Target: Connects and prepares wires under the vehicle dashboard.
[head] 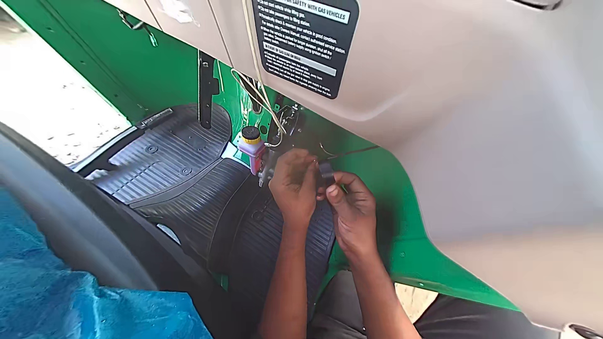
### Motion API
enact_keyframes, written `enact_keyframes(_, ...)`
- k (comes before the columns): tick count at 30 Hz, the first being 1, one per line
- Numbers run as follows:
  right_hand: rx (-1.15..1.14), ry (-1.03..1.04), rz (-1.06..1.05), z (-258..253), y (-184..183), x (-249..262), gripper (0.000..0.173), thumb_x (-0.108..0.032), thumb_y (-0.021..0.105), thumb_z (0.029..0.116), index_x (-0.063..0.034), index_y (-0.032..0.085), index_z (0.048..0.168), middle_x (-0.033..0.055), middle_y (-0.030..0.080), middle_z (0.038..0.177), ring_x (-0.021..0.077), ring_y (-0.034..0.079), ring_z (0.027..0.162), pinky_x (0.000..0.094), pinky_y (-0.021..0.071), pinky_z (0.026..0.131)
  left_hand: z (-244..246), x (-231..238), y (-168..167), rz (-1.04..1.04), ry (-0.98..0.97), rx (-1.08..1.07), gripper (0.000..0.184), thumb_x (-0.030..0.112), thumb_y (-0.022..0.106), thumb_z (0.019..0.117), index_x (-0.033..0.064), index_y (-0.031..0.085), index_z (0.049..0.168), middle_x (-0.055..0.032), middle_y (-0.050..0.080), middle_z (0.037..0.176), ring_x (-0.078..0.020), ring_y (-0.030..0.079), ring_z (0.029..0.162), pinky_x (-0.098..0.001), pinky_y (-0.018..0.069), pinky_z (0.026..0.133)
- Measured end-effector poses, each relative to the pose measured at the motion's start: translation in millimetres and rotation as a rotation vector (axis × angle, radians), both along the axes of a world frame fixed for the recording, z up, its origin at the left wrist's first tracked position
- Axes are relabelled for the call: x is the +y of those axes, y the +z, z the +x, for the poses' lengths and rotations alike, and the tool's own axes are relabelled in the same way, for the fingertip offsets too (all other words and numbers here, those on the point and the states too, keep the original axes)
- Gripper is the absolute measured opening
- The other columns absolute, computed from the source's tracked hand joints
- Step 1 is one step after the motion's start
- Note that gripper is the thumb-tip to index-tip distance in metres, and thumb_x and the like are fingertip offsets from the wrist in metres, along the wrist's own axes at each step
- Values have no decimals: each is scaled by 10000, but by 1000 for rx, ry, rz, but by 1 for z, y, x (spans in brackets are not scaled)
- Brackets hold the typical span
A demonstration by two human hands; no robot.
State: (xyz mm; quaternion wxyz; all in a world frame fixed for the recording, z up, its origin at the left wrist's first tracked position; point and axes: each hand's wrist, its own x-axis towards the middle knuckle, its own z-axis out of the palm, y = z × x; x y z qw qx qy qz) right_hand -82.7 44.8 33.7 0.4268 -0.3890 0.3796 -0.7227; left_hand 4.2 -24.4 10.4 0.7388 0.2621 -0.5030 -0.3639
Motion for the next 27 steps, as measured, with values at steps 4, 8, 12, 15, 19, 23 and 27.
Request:
enact_keyframes(4, 173, -31, -23, 0, 6, -6, 233, 16, 706, 925, 12, 677, 1157, 159, 666, 991, 220, 677, 827, 367, 624, 759, -3, 7, -2, 62, 9, 207, 362, -96, 714, 879, -2, 608, 1212, -117, 719, 1033, -198, 709, 922, -353, 618, 816)
enact_keyframes(8, 349, -114, -45, 4, 15, -13, 259, -4, 649, 975, -20, 698, 1229, 135, 657, 1042, 218, 667, 837, 348, 624, 737, -9, 10, -4, 51, 41, 254, 356, -97, 729, 871, 3, 617, 1194, -114, 728, 1003, -198, 722, 905, -356, 628, 818)
enact_keyframes(12, 433, -249, -58, 10, 15, -29, 376, 18, 682, 946, -51, 626, 1310, 95, 686, 951, 192, 673, 783, 315, 603, 660, -12, 11, -4, -17, 89, 219, 357, -134, 731, 849, -12, 637, 1171, -123, 724, 1017, -208, 721, 909, -366, 634, 824)
enact_keyframes(15, 260, -356, -46, 15, 4, -33, 318, 46, 745, 886, -43, 626, 1167, 107, 681, 932, 195, 685, 798, 332, 621, 692, -13, 11, -4, -44, 88, 197, 351, -133, 727, 856, -16, 632, 1173, -133, 722, 1026, -227, 725, 917, -382, 637, 831)
enact_keyframes(19, 45, -409, 54, 16, -15, -26, 180, 40, 655, 927, -45, 626, 1083, 90, 630, 923, 171, 647, 793, 340, 602, 716, -12, 11, -5, -45, 60, 191, 307, -91, 708, 893, -8, 626, 1177, -128, 705, 1036, -237, 713, 920, -407, 631, 833)
enact_keyframes(23, 98, -261, 101, 8, -22, -22, 364, -40, 691, 945, -100, 642, 1300, 101, 651, 1207, 217, 666, 984, 380, 603, 840, -10, 10, -7, -21, 5, 149, 298, -76, 678, 919, -13, 603, 1201, -119, 693, 1052, -223, 698, 946, -394, 614, 867)
enact_keyframes(27, 294, -276, 118, 3, -25, -28, 234, -130, 700, 971, -90, 716, 1201, 83, 616, 1353, 216, 626, 1184, 373, 591, 939, -6, 8, -6, 19, -59, 84, 309, -63, 665, 932, -12, 585, 1226, -118, 689, 1071, -224, 693, 969, -390, 609, 871)
